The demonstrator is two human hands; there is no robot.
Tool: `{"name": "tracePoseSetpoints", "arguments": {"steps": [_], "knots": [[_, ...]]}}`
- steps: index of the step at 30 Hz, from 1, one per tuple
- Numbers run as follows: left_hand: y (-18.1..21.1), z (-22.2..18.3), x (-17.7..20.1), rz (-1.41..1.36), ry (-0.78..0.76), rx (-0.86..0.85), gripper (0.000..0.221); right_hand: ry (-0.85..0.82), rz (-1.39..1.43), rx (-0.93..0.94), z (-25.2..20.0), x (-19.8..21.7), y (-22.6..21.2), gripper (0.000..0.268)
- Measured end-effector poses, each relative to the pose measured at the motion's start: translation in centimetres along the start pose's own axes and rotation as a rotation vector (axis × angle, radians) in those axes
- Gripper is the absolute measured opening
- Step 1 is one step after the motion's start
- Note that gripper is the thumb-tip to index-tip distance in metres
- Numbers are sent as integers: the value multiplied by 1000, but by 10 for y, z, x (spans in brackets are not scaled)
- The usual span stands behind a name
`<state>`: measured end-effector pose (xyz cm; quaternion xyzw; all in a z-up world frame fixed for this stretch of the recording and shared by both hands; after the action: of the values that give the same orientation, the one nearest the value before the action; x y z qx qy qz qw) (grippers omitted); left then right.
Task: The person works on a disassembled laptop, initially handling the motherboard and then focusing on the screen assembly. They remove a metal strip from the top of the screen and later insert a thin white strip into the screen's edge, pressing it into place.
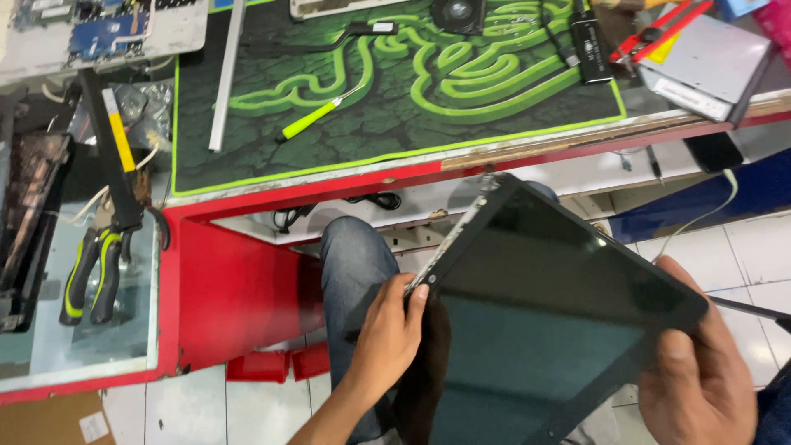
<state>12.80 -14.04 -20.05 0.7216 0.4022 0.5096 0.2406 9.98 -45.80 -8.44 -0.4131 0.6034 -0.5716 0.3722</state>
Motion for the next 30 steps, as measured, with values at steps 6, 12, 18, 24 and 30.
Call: {"name": "tracePoseSetpoints", "arguments": {"steps": [6,12,18,24,30], "knots": [[-4,-28,14,-114,111,249,45,-158,-235,237,32,-64,-68,56],[-50,-54,-32,157,54,225,74,-180,-278,256,17,-71,-73,38],[118,-156,61,-12,767,-410,50,-353,-387,364,-31,-122,-100,37],[168,-155,129,-192,614,-616,48,-606,-418,496,-63,-147,-93,47],[148,-156,143,-220,678,-594,38,-927,-248,471,-67,-155,-55,62]]}}
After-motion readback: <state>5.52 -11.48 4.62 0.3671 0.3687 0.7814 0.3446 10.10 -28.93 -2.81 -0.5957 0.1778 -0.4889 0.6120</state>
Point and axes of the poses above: each hand's wrist, its own z-axis towards the middle knuckle, its own x-axis out of the back of the hand, y = z × x, the point moved 6 cm from there along z, towards the middle knuckle, and after that the axes turned 3 degrees about y, right-handed, at the moved point
